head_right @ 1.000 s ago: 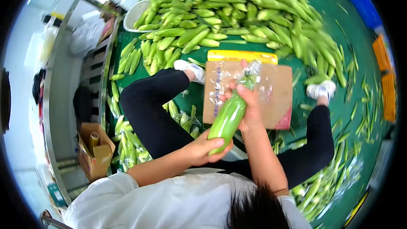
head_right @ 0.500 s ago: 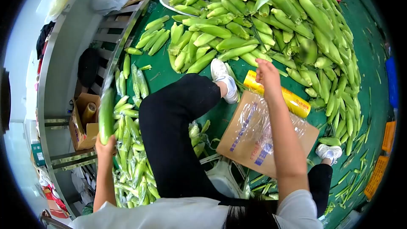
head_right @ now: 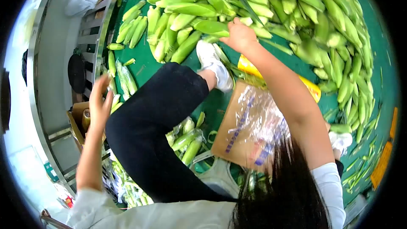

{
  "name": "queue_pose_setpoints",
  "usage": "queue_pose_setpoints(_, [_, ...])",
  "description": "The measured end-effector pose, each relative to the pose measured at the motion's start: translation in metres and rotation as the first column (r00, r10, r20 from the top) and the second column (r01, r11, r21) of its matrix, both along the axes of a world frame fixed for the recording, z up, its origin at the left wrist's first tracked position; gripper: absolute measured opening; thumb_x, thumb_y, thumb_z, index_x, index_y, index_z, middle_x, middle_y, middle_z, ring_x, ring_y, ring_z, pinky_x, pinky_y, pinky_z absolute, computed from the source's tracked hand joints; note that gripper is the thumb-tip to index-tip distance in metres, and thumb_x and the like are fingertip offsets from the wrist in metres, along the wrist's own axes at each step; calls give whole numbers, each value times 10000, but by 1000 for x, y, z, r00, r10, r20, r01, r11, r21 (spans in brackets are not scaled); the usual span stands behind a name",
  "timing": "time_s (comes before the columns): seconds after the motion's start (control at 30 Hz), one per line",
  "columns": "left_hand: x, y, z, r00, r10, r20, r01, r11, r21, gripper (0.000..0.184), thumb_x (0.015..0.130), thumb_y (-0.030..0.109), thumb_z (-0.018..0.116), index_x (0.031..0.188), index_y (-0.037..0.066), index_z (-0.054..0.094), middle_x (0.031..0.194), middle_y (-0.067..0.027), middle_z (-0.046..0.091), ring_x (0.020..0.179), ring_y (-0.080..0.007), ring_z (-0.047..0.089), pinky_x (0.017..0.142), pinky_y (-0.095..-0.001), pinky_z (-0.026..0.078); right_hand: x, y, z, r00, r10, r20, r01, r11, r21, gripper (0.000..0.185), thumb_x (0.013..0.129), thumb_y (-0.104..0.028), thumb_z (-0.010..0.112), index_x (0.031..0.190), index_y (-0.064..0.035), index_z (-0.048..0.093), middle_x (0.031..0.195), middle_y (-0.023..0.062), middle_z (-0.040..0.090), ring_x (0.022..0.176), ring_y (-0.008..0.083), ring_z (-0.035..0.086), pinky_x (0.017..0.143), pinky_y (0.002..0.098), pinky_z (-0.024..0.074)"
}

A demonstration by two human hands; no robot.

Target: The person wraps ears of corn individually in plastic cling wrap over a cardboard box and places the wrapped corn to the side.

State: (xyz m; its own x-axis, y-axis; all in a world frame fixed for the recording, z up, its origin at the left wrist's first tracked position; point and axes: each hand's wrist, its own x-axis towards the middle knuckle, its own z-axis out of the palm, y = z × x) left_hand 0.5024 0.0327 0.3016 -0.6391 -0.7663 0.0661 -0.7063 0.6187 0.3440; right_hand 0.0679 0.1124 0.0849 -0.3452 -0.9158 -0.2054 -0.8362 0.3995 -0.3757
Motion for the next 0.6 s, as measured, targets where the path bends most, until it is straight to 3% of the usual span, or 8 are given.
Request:
queue_pose_setpoints(0.13, [-204, 16, -36, 717, -676, 172, 697, 690, -194, 1050, 709, 288, 854, 1562, 132, 264, 1454, -222, 431, 1365, -399, 402, 1089, -454, 390, 8, 114, 32, 886, 25, 464, 117, 954, -275, 785, 757, -580, 758, 1257, 9, 621, 1123, 240, 678, 1064, 320, 662, 901, 439, 522])
queue_pose_setpoints(0.17, [-230, 30, -62, 644, -752, 139, 762, 616, -198, 1115, 666, 317, 874, 1571, 165, 242, 1393, -216, 488, 1280, -407, 490, 1038, -430, 452, 7, 149, 80, 783, -9, 622, 130, 980, -149, 783, 778, -443, 814, 1357, 21, 564, 1218, 192, 662, 1089, 268, 644, 925, 381, 509])
queue_pose_setpoints(0.2, [-253, 55, -60, 623, -770, 140, 749, 639, 178, 1037, 674, 334, 861, 1545, 208, 313, 1324, -184, 554, 1153, -378, 591, 949, -421, 514, 7, 186, 133, 596, -181, 782, 201, 977, 72, 721, 796, -348, 812, 1362, 20, 560, 1200, 165, 664, 1056, 236, 650, 901, 312, 509])
queue_pose_setpoints(0.3, [-294, 127, -72, 560, -779, -282, 826, 502, 256, 801, 748, 227, 807, 1468, 164, 463, 1234, -182, 640, 1107, -374, 648, 960, -396, 529, 18, 334, 133, 312, -289, 905, 765, 641, -59, 583, 859, -291, 748, 1342, -6, 587, 1112, 121, 699, 950, 184, 675, 807, 282, 522])
queue_pose_setpoints(0.33, [-298, 153, -73, 569, -739, -361, 821, 479, 311, 771, 760, 250, 799, 1452, 155, 473, 1259, -179, 633, 1131, -365, 644, 978, -389, 524, 34, 386, 119, 320, -454, 832, 905, 407, -126, 549, 875, -281, 729, 1337, -19, 594, 1062, 103, 715, 900, 172, 681, 772, 297, 530])
queue_pose_setpoints(0.4, [-305, 199, -78, 578, -770, -269, 804, 482, 347, 759, 748, 247, 804, 1431, 148, 488, 1266, -172, 635, 1144, -359, 635, 992, -395, 510, 75, 514, 19, 269, -854, 446, 949, 314, 29, 567, 886, -325, 726, 1359, -53, 573, 971, 130, 724, 873, 220, 696, 775, 340, 543])
queue_pose_setpoints(0.47, [-305, 241, -100, 560, -784, -268, 819, 474, 324, 737, 742, 229, 809, 1411, 155, 508, 1290, -180, 622, 1177, -356, 614, 1010, -414, 491, 122, 521, 27, 215, -953, 212, 945, 258, 201, 518, 890, -359, 714, 1308, -73, 605, 1034, 153, 720, 911, 309, 702, 796, 399, 546])
queue_pose_setpoints(0.6, [-288, 301, -129, 603, -777, -181, 793, 560, 242, 735, 718, 236, 832, 1388, 177, 536, 1210, -146, 600, 1148, -351, 574, 971, -438, 489, 140, 476, 22, 506, -861, 41, 828, 472, -301, 319, 881, -350, 715, 1039, -75, 677, 908, 148, 674, 873, 382, 656, 773, 456, 530])
